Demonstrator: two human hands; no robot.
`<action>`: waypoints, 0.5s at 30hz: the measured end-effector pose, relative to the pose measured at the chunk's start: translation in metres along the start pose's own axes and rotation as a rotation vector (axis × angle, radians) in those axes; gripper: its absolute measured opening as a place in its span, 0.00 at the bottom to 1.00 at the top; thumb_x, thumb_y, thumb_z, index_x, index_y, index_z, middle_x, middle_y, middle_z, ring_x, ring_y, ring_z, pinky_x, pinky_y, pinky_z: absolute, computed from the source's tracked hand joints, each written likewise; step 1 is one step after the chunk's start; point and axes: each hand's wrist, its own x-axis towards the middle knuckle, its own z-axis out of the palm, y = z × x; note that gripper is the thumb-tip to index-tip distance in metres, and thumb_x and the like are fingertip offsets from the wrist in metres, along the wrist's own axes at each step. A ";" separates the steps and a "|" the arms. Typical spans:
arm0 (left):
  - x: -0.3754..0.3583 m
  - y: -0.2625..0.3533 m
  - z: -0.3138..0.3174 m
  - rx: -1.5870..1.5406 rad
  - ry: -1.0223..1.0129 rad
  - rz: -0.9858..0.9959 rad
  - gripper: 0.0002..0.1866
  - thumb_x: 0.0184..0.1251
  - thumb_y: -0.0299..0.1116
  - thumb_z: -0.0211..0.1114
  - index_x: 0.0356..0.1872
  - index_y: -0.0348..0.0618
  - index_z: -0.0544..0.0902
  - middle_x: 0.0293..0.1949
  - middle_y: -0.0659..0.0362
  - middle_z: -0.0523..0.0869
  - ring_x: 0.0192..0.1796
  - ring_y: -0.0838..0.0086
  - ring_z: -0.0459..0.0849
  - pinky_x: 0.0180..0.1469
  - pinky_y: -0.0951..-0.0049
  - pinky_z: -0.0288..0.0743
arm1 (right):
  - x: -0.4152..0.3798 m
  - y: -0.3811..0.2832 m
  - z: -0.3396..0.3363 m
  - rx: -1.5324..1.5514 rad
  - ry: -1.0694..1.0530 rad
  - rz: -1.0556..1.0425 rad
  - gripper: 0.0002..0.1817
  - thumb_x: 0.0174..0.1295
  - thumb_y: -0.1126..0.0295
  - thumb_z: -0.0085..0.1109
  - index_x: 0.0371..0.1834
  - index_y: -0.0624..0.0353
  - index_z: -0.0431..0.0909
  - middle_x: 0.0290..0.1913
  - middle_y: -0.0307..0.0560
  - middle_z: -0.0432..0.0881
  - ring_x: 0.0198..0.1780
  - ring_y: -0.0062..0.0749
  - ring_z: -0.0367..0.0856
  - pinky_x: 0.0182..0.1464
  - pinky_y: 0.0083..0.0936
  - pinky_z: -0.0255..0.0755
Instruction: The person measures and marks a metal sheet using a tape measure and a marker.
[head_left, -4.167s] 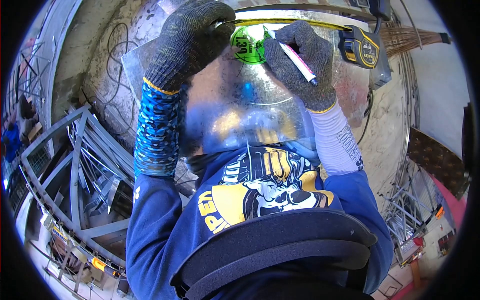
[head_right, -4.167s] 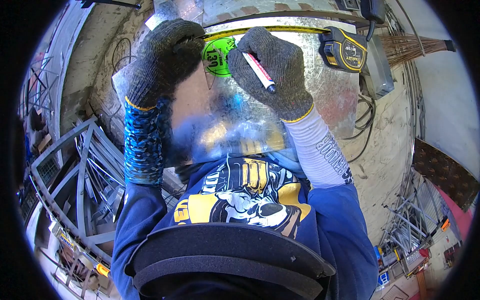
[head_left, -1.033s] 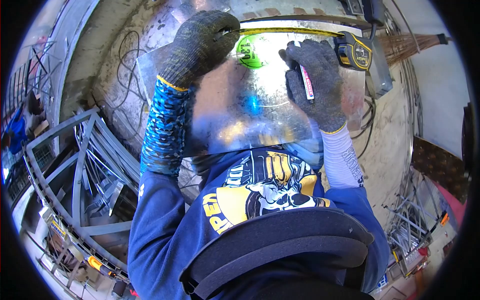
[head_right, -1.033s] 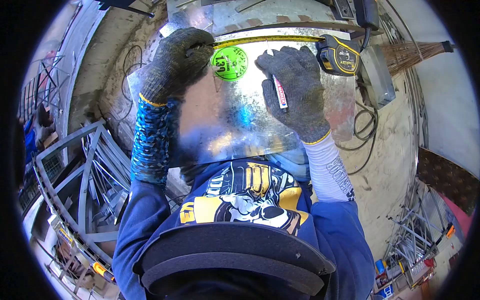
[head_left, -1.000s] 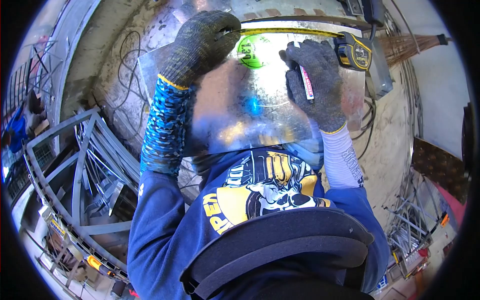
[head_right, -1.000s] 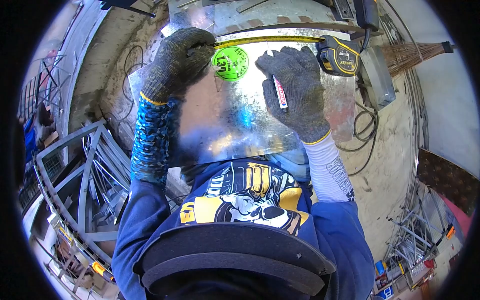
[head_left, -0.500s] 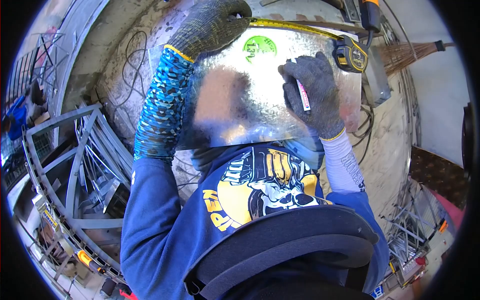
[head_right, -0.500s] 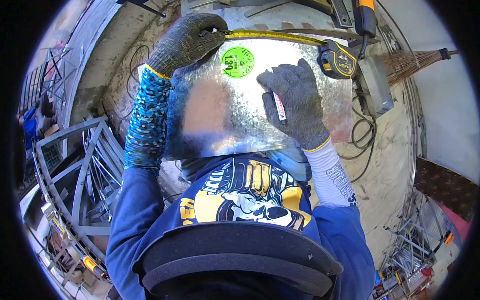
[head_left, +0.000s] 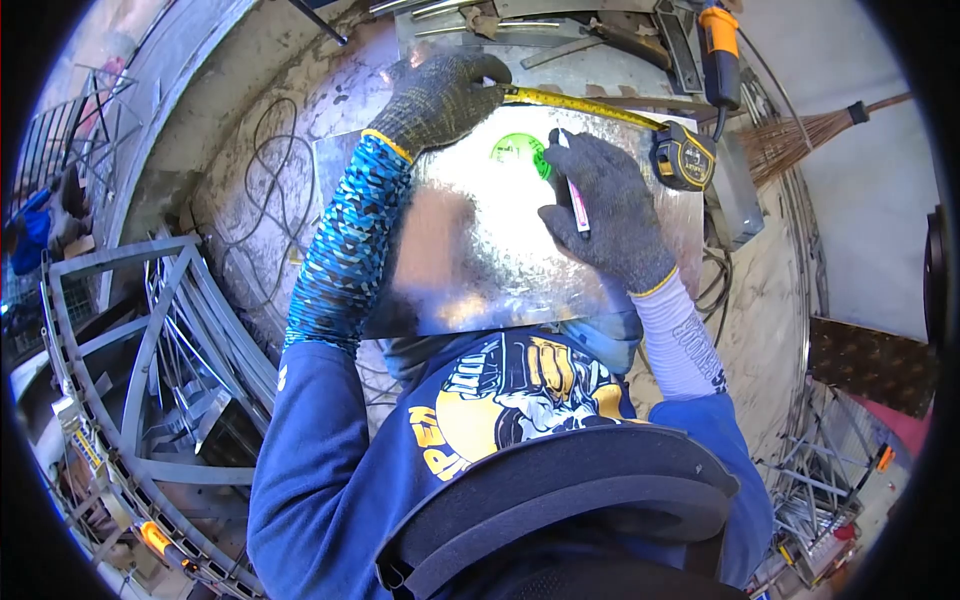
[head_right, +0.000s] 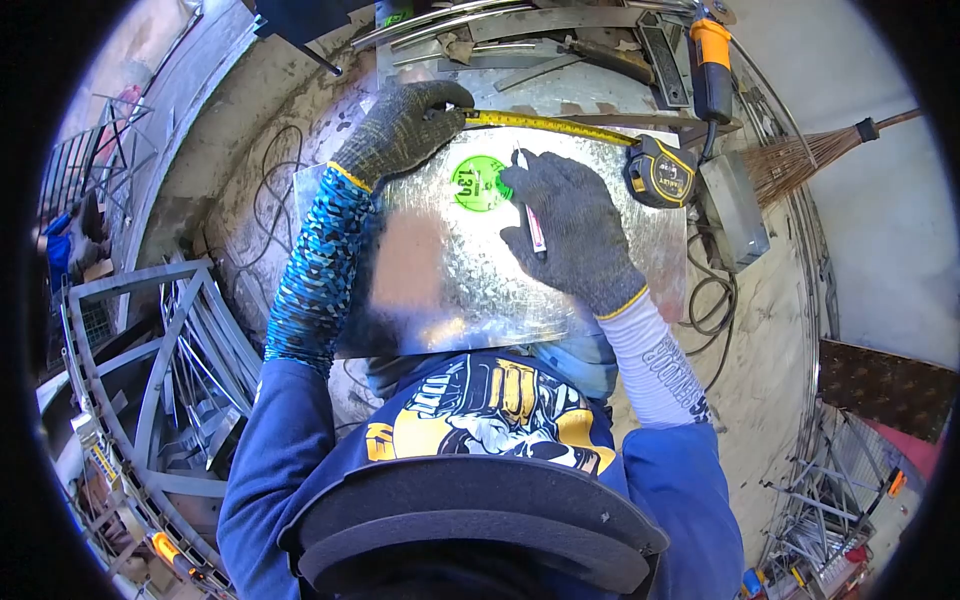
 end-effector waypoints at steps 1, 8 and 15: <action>-0.001 -0.001 0.003 -0.059 0.010 -0.010 0.17 0.71 0.34 0.72 0.59 0.47 0.86 0.40 0.53 0.88 0.42 0.70 0.87 0.48 0.67 0.82 | 0.000 0.001 0.000 -0.006 0.004 -0.001 0.34 0.57 0.55 0.74 0.67 0.53 0.76 0.63 0.58 0.81 0.66 0.57 0.79 0.72 0.52 0.68; -0.019 0.016 -0.014 -0.174 0.293 -0.066 0.26 0.65 0.23 0.64 0.67 0.45 0.80 0.35 0.60 0.81 0.37 0.73 0.80 0.44 0.69 0.78 | 0.021 0.009 -0.007 0.023 0.134 -0.059 0.31 0.56 0.58 0.75 0.64 0.52 0.78 0.58 0.56 0.84 0.61 0.56 0.81 0.67 0.50 0.71; -0.091 0.056 -0.010 -0.479 0.459 -0.157 0.26 0.65 0.29 0.66 0.65 0.39 0.77 0.31 0.62 0.76 0.35 0.76 0.74 0.40 0.69 0.72 | 0.006 -0.003 -0.002 0.034 0.103 0.058 0.26 0.56 0.63 0.75 0.60 0.51 0.81 0.60 0.51 0.85 0.63 0.52 0.82 0.67 0.48 0.72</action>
